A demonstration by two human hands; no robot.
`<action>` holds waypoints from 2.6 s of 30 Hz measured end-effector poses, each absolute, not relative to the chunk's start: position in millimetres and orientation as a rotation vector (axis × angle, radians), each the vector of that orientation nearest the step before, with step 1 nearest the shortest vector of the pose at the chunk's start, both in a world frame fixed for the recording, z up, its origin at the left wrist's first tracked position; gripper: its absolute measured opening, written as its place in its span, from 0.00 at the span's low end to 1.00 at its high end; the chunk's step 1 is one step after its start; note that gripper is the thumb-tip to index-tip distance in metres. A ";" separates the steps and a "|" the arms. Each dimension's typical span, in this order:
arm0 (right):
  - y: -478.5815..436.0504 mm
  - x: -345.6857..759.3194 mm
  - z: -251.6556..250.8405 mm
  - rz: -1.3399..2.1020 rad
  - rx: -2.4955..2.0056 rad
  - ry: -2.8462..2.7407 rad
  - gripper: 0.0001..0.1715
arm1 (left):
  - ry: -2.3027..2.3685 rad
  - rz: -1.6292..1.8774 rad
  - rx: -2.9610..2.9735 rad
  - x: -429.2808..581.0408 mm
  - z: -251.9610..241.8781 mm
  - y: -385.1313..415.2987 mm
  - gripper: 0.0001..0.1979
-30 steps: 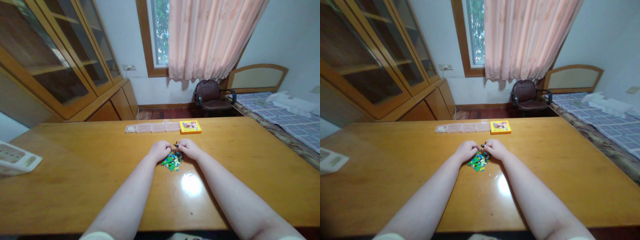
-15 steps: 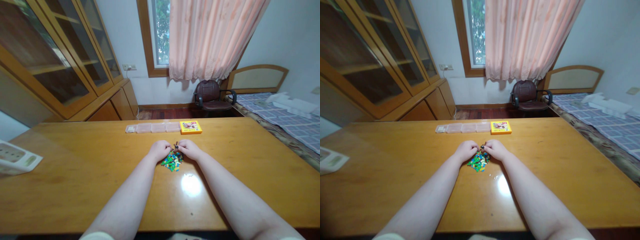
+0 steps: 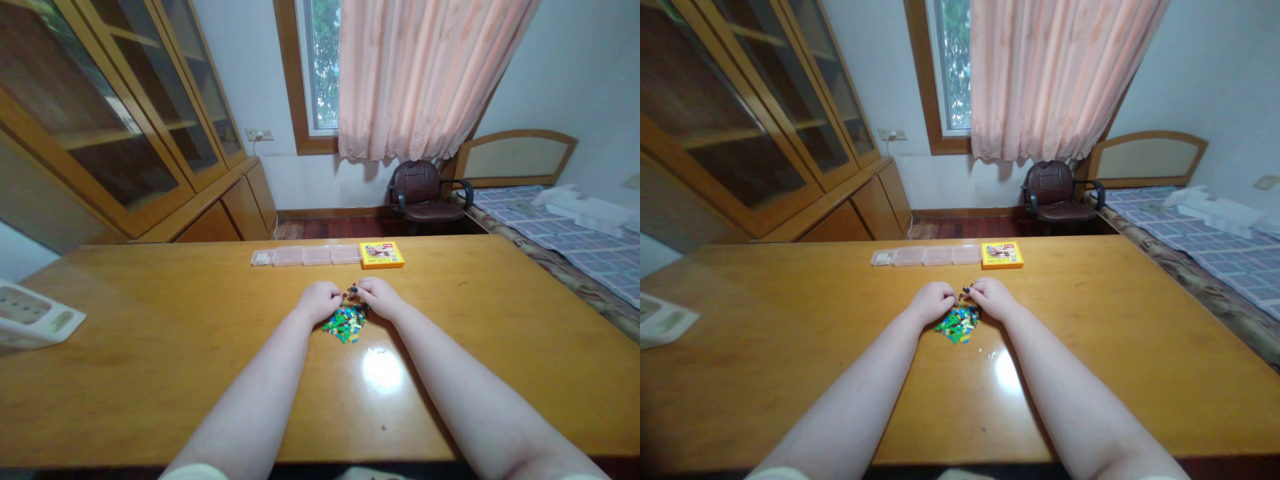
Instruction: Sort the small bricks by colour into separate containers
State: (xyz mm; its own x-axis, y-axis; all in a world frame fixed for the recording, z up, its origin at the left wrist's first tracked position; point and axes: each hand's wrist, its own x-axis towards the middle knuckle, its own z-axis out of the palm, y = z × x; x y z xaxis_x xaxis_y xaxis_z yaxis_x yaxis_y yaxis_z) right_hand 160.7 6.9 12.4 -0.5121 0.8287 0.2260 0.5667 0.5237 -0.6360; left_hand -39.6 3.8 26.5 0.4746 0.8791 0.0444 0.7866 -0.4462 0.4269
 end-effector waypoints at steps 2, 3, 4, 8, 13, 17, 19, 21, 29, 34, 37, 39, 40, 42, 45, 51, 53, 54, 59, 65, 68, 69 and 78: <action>6.8 160.8 12.3 0.665 -1.145 -2.243 0.23 | 1.395 0.384 2.350 -40.0 25.7 4.6 0.14; 6.9 161.0 12.2 0.662 -1.153 -2.236 0.23 | 1.398 0.399 2.339 -40.5 25.8 4.8 0.14; 6.9 161.1 12.1 0.663 -1.161 -2.229 0.22 | 1.410 0.420 2.333 -41.1 26.1 4.8 0.14; 6.5 160.8 13.4 0.696 -1.147 -2.232 0.21 | 1.489 0.427 2.362 -42.5 29.3 3.7 0.14; 5.7 159.0 17.2 0.678 -1.053 -2.320 0.24 | 1.494 0.287 2.360 -40.6 32.9 2.1 0.14; 6.4 158.8 16.2 0.687 -1.022 -2.366 0.24 | 1.495 0.392 2.329 -40.4 34.3 1.5 0.14; 6.5 158.9 15.6 0.700 -1.020 -2.371 0.23 | 1.527 0.432 2.313 -40.9 34.3 1.7 0.14; 6.1 158.5 15.9 0.694 -1.027 -2.377 0.23 | 1.561 0.437 2.297 -41.3 33.6 2.0 0.14; 4.6 157.7 17.0 0.621 -1.083 -2.352 0.23 | 1.492 0.421 2.337 -40.7 28.9 3.1 0.14; 8.8 167.2 10.2 0.640 -1.264 -2.152 0.27 | 1.510 0.345 2.358 -39.3 31.2 2.0 0.14; 10.0 169.8 8.3 0.731 -1.265 -2.132 0.28 | 1.495 0.348 2.362 -38.5 31.6 1.7 0.14; 9.8 169.3 8.6 0.761 -1.263 -2.147 0.28 | 1.453 0.380 2.344 -38.1 31.3 1.6 0.14; 9.7 168.8 9.0 0.769 -1.264 -2.154 0.28 | 1.431 0.391 2.336 -37.9 31.2 1.6 0.14; 9.5 167.9 9.9 0.771 -1.274 -2.157 0.28 | 1.396 0.394 2.330 -37.6 31.3 1.5 0.15; 9.5 167.4 10.5 0.761 -1.302 -2.122 0.27 | 1.403 0.381 2.329 -37.6 32.0 1.3 0.14; 9.1 167.2 11.3 0.730 -1.348 -2.110 0.26 | 1.314 0.440 2.334 -38.3 30.5 1.2 0.15; 8.8 167.0 12.6 0.726 -1.375 -2.111 0.27 | 1.273 0.411 2.323 -38.0 29.4 1.5 0.16; 8.7 167.1 13.5 0.724 -1.396 -2.103 0.27 | 1.268 0.390 2.316 -37.9 29.0 1.6 0.16; 8.9 168.4 17.7 0.670 -1.587 -2.033 0.32 | 1.325 0.336 2.321 -37.5 30.6 1.7 0.14; 7.5 168.3 17.0 0.784 -1.352 -2.116 0.28 | 1.335 0.408 2.323 -38.1 28.4 2.2 0.15; 7.4 167.3 15.5 0.797 -1.335 -2.150 0.27 | 1.347 0.393 2.304 -38.3 25.8 3.2 0.17; 7.8 167.3 15.1 0.782 -1.350 -2.143 0.27 | 1.348 0.382 2.301 -38.3 25.7 3.3 0.17; 12.3 173.8 8.9 0.833 -1.238 -2.112 0.27 | 1.300 0.392 2.377 -37.4 32.3 0.0 0.13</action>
State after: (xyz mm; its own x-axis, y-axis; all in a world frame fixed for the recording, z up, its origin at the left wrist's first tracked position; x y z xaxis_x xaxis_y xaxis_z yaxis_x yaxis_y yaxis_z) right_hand 173.8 12.3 8.9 -0.4258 0.8930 0.1458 0.5529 0.3843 -0.7393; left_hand -37.4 0.0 32.3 0.5280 0.8477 0.0517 0.7350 -0.4867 0.4721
